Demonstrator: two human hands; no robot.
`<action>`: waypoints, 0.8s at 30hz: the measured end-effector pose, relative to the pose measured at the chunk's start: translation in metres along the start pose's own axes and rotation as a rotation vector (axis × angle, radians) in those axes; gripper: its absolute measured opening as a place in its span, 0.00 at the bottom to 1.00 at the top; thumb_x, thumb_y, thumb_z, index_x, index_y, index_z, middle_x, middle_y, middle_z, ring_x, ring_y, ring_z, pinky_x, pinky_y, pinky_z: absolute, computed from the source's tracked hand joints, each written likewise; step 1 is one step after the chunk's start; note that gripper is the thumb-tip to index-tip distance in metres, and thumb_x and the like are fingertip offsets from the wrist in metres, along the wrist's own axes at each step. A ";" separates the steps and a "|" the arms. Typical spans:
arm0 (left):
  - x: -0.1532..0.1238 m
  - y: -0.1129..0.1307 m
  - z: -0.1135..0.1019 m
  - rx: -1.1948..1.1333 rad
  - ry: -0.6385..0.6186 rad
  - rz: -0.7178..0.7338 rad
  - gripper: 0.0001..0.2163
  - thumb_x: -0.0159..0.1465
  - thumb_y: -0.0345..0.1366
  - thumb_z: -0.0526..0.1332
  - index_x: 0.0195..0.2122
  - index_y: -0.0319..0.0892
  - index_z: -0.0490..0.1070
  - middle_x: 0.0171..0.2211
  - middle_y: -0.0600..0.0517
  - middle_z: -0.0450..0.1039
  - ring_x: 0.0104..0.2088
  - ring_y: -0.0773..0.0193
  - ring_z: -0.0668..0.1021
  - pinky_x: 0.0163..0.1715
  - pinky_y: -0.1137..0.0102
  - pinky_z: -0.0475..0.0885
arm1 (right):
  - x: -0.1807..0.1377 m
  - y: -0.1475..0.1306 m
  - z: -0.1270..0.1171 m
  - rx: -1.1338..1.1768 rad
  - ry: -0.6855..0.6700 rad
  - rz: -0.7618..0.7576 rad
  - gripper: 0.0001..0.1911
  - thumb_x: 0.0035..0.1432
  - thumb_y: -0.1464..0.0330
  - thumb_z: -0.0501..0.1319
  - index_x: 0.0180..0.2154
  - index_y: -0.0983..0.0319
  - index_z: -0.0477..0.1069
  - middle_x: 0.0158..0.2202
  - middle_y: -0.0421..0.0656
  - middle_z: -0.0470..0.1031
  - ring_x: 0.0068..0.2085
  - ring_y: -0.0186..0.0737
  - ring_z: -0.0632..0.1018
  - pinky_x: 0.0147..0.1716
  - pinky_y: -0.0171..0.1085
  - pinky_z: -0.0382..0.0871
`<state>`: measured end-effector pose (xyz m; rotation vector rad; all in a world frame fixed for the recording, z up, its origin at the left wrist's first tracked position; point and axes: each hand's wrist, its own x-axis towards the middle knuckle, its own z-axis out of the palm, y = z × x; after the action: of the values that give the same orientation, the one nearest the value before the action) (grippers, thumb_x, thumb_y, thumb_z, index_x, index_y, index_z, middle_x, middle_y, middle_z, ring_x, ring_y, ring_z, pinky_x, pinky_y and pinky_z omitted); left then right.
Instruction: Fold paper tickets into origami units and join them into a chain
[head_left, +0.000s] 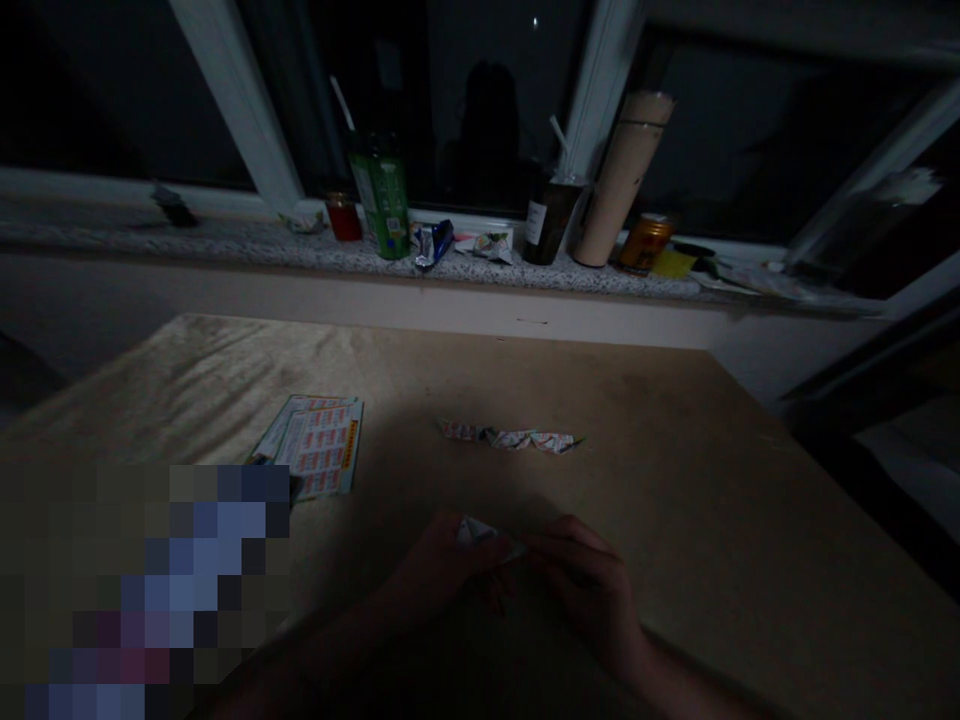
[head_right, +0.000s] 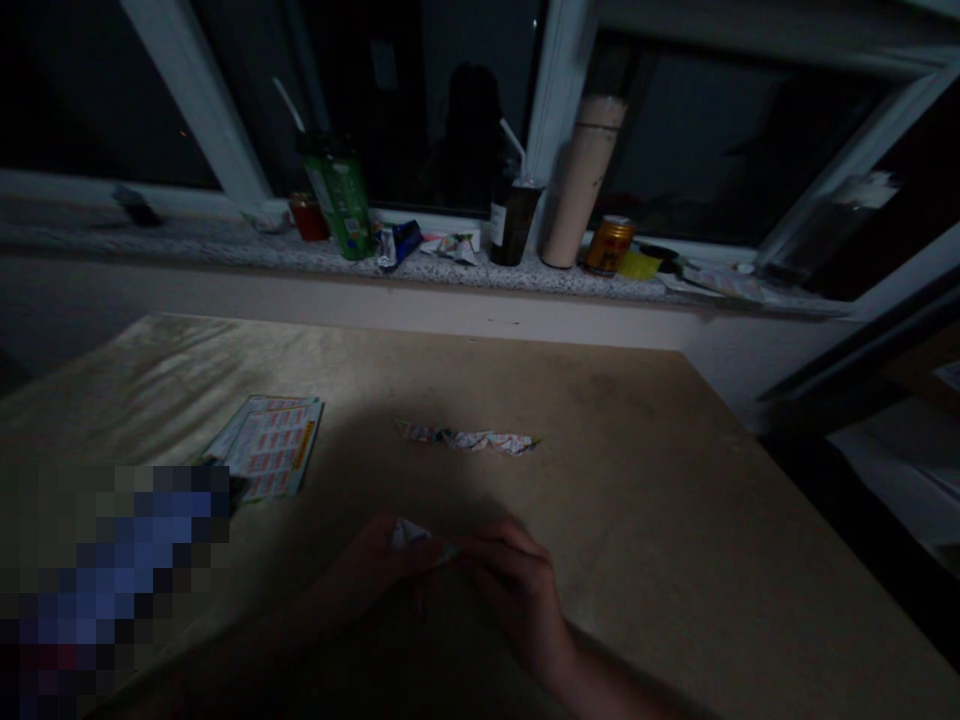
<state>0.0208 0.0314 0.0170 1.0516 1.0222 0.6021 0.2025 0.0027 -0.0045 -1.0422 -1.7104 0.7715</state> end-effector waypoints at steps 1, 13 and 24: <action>0.000 0.000 -0.001 -0.009 -0.013 -0.005 0.18 0.50 0.50 0.64 0.19 0.37 0.70 0.15 0.54 0.71 0.16 0.68 0.71 0.18 0.75 0.65 | 0.000 -0.001 -0.001 -0.014 -0.005 -0.043 0.11 0.56 0.74 0.59 0.40 0.58 0.75 0.31 0.44 0.74 0.32 0.37 0.75 0.29 0.33 0.69; -0.002 -0.003 -0.005 0.107 0.165 -0.142 0.17 0.45 0.48 0.67 0.25 0.38 0.70 0.19 0.56 0.72 0.22 0.66 0.72 0.22 0.75 0.65 | -0.002 0.016 -0.018 -0.457 -0.288 -0.472 0.14 0.60 0.72 0.56 0.46 0.54 0.71 0.32 0.42 0.80 0.30 0.38 0.77 0.26 0.37 0.66; -0.006 -0.009 0.001 0.255 0.221 -0.034 0.15 0.50 0.47 0.64 0.26 0.38 0.72 0.20 0.54 0.73 0.24 0.63 0.74 0.24 0.74 0.66 | 0.006 0.003 -0.007 -0.204 -0.220 -0.123 0.08 0.60 0.67 0.54 0.38 0.62 0.68 0.32 0.45 0.73 0.33 0.38 0.73 0.31 0.35 0.66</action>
<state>0.0186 0.0222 0.0109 1.2064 1.3339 0.5790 0.2089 0.0095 -0.0029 -1.0052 -2.0566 0.6622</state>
